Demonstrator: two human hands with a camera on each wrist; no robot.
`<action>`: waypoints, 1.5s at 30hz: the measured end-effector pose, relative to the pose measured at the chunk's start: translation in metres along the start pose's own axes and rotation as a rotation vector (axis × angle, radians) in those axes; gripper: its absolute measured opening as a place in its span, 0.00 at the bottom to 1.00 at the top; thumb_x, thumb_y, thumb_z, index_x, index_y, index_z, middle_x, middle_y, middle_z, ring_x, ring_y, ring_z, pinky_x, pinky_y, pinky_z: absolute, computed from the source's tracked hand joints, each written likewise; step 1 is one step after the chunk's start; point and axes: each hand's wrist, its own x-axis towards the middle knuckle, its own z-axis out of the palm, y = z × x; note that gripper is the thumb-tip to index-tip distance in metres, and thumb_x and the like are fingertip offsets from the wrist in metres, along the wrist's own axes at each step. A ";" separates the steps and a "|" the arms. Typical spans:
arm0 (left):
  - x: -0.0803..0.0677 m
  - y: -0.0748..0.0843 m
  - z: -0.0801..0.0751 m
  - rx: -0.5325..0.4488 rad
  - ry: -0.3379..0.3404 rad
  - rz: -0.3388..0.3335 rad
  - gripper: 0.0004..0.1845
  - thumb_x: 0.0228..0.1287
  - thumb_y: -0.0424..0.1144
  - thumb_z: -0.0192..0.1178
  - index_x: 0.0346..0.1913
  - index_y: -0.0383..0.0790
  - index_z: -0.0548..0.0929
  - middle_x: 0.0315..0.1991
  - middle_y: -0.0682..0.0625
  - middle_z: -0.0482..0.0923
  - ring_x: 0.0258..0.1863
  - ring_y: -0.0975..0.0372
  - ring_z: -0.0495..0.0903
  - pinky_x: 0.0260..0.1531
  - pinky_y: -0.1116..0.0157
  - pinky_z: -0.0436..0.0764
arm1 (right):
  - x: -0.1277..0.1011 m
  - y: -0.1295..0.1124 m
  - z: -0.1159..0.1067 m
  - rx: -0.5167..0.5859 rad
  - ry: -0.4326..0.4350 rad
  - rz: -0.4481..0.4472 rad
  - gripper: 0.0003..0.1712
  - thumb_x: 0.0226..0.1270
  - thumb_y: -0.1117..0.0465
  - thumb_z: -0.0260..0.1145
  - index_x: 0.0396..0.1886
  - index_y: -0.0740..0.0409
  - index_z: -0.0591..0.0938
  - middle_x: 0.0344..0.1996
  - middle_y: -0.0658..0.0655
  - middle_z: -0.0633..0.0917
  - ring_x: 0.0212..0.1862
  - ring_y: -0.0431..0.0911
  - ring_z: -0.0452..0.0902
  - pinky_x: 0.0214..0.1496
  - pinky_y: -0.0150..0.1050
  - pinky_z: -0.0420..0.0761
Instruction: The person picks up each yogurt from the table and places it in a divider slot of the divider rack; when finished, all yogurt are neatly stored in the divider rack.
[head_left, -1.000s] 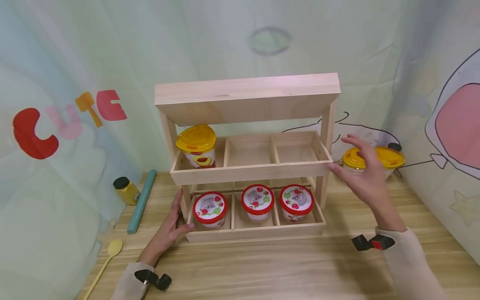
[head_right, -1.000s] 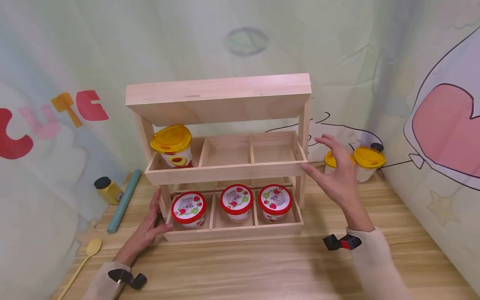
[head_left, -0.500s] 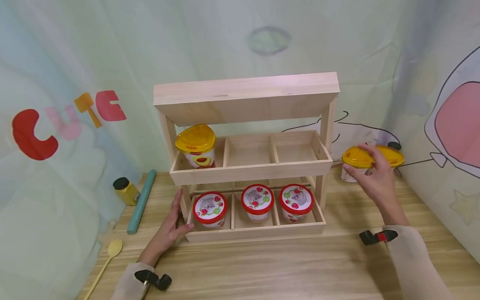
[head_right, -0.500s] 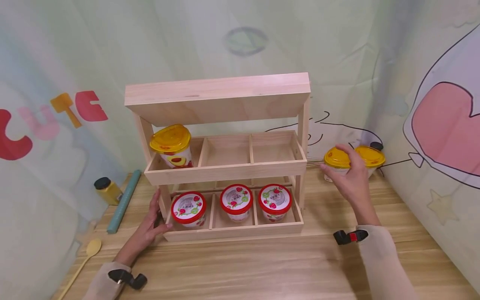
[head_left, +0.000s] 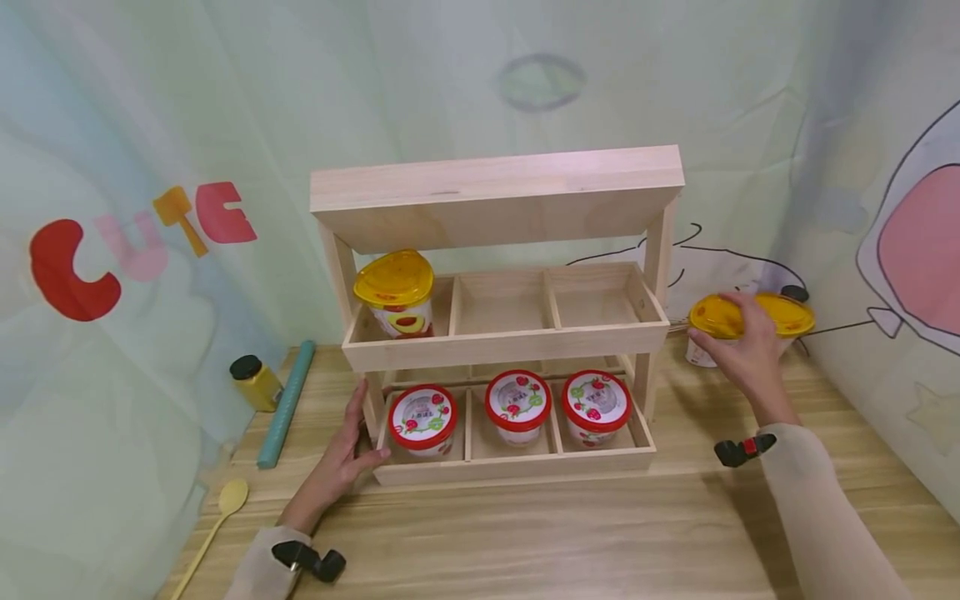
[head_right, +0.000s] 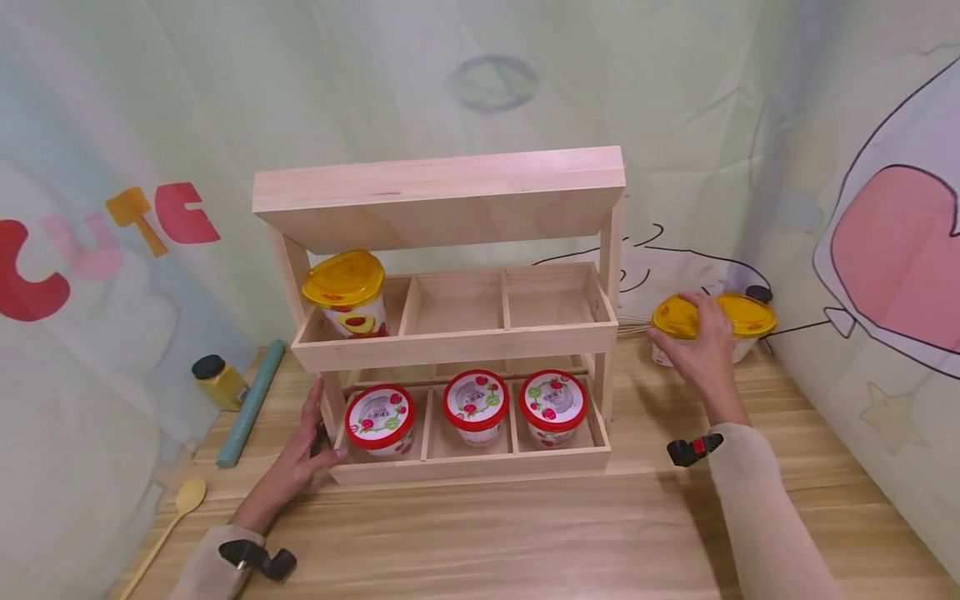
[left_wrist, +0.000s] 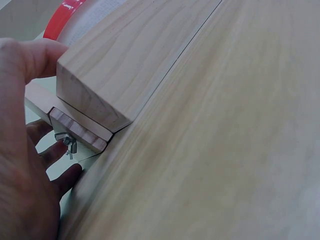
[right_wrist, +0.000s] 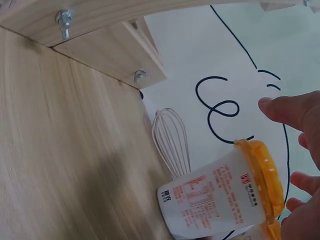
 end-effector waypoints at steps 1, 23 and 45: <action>0.000 0.000 0.000 -0.001 0.000 -0.003 0.60 0.64 0.27 0.66 0.88 0.45 0.36 0.83 0.24 0.54 0.81 0.82 0.51 0.73 0.83 0.47 | 0.001 0.001 0.001 0.001 -0.003 0.003 0.44 0.70 0.57 0.76 0.80 0.60 0.68 0.80 0.72 0.67 0.80 0.73 0.57 0.82 0.75 0.52; -0.001 0.003 -0.001 0.018 -0.005 -0.064 0.61 0.65 0.29 0.67 0.89 0.47 0.35 0.85 0.26 0.53 0.79 0.85 0.49 0.72 0.21 0.45 | 0.015 0.001 0.023 -0.085 -0.051 0.039 0.41 0.70 0.52 0.76 0.78 0.57 0.71 0.81 0.74 0.61 0.77 0.78 0.46 0.72 0.81 0.46; -0.001 0.005 -0.002 0.024 -0.007 -0.131 0.61 0.66 0.33 0.67 0.89 0.52 0.35 0.86 0.27 0.46 0.84 0.29 0.43 0.69 0.16 0.42 | 0.011 0.017 0.040 -0.088 -0.043 -0.015 0.32 0.75 0.50 0.70 0.73 0.56 0.76 0.83 0.73 0.57 0.80 0.79 0.44 0.74 0.85 0.49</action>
